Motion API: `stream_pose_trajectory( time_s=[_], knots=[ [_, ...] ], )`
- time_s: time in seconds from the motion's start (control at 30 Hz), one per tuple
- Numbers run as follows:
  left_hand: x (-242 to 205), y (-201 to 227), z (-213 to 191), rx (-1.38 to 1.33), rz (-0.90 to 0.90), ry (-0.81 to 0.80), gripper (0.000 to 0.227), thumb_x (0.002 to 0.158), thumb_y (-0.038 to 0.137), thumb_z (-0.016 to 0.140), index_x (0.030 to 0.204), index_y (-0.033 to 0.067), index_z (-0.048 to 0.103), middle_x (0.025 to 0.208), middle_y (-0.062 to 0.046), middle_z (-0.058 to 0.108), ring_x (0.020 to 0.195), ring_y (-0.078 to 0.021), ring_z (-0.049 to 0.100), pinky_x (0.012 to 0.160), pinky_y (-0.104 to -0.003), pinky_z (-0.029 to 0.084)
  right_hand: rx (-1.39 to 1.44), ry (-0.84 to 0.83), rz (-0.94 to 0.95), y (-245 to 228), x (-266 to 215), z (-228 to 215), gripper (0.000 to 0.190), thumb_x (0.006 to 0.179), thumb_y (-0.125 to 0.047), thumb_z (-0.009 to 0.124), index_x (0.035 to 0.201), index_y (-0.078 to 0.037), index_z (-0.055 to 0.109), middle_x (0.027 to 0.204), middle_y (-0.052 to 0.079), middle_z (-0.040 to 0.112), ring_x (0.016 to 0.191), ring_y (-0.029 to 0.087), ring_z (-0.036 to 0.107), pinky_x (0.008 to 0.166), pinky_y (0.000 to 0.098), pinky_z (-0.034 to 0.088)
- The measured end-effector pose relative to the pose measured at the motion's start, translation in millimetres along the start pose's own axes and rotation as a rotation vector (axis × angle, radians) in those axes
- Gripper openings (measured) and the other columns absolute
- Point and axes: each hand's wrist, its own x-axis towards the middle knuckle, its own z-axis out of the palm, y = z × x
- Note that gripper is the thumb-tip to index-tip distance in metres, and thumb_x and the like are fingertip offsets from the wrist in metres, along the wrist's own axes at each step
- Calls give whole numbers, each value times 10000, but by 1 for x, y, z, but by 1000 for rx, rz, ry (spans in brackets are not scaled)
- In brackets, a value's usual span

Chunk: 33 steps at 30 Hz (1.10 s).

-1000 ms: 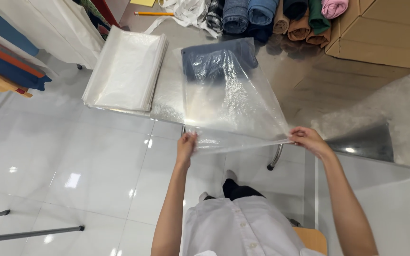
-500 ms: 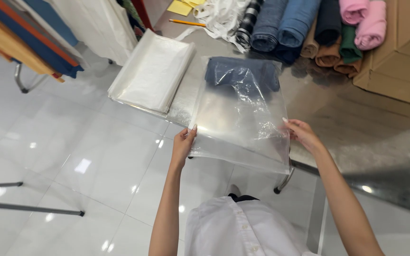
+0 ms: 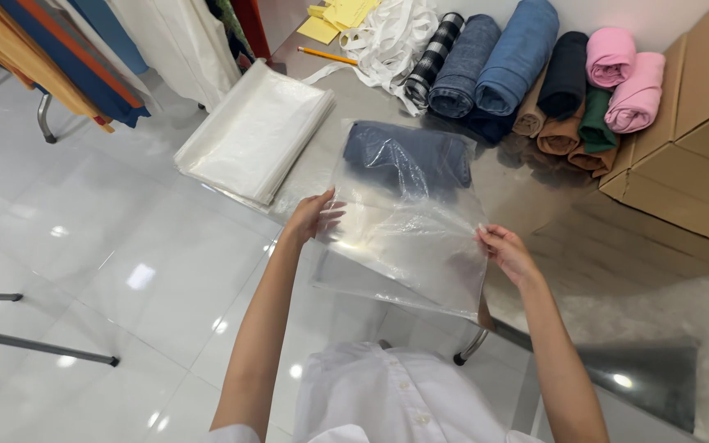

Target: The person folds rolled clothing items and places them into clear plastic bags on a metal table. They then open a cardboard box and place the packaged items inside. The process is repeated with different colored clothing items.

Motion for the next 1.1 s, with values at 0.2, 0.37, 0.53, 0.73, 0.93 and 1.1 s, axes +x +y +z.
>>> stream_pose_trajectory(
  time_s=[0.2, 0.37, 0.53, 0.73, 0.93, 1.1],
  knots=[
    [106, -55, -18, 23, 84, 83, 334, 927, 307, 759, 1092, 18, 724, 968, -78, 735, 886, -212, 742, 738, -316, 633, 148, -59, 121, -48, -12, 22, 117, 963, -286, 694, 994, -175, 715, 858, -18, 770, 705, 108, 740, 591, 235, 558],
    [82, -42, -28, 102, 157, 50, 295, 950, 354, 755, 1023, 69, 732, 922, -46, 701, 869, -161, 697, 854, -316, 586, -63, 77, -87, -57, 4, 6, 75, 942, -225, 746, 998, -181, 721, 878, -52, 742, 745, 26, 654, 580, 148, 427],
    [29, 29, -8, 202, 287, -2, 330, 907, 401, 810, 964, 78, 775, 1016, -65, 629, 999, -149, 591, 981, -345, 524, -197, 222, -234, -111, -28, 8, 73, 949, -255, 744, 1007, -210, 748, 860, -49, 724, 748, -15, 563, 566, 114, 303],
    [-1, 116, 34, 349, 402, -58, 282, 901, 383, 808, 923, 103, 791, 858, 1, 574, 816, -89, 497, 793, -246, 445, -173, 353, -376, -161, -40, -5, 118, 989, -295, 742, 1025, -183, 745, 895, 45, 740, 553, 48, 590, 430, 118, 328],
    [33, 144, 63, 529, 217, -153, 313, 852, 304, 798, 1021, 42, 772, 842, 24, 681, 601, -52, 526, 609, -200, 453, 61, 286, -193, -180, -34, -28, 140, 959, -242, 742, 1037, -130, 709, 1056, 86, 758, 963, 209, 750, 780, 258, 607],
    [110, 135, 81, 322, 419, -271, 282, 985, 199, 701, 1074, -68, 704, 1029, -200, 706, 984, -279, 730, 919, -358, 590, 172, 303, -286, -181, -12, -35, 112, 1039, -250, 656, 1076, -147, 628, 1111, 64, 687, 1116, 308, 701, 1014, 485, 520]
  ],
)
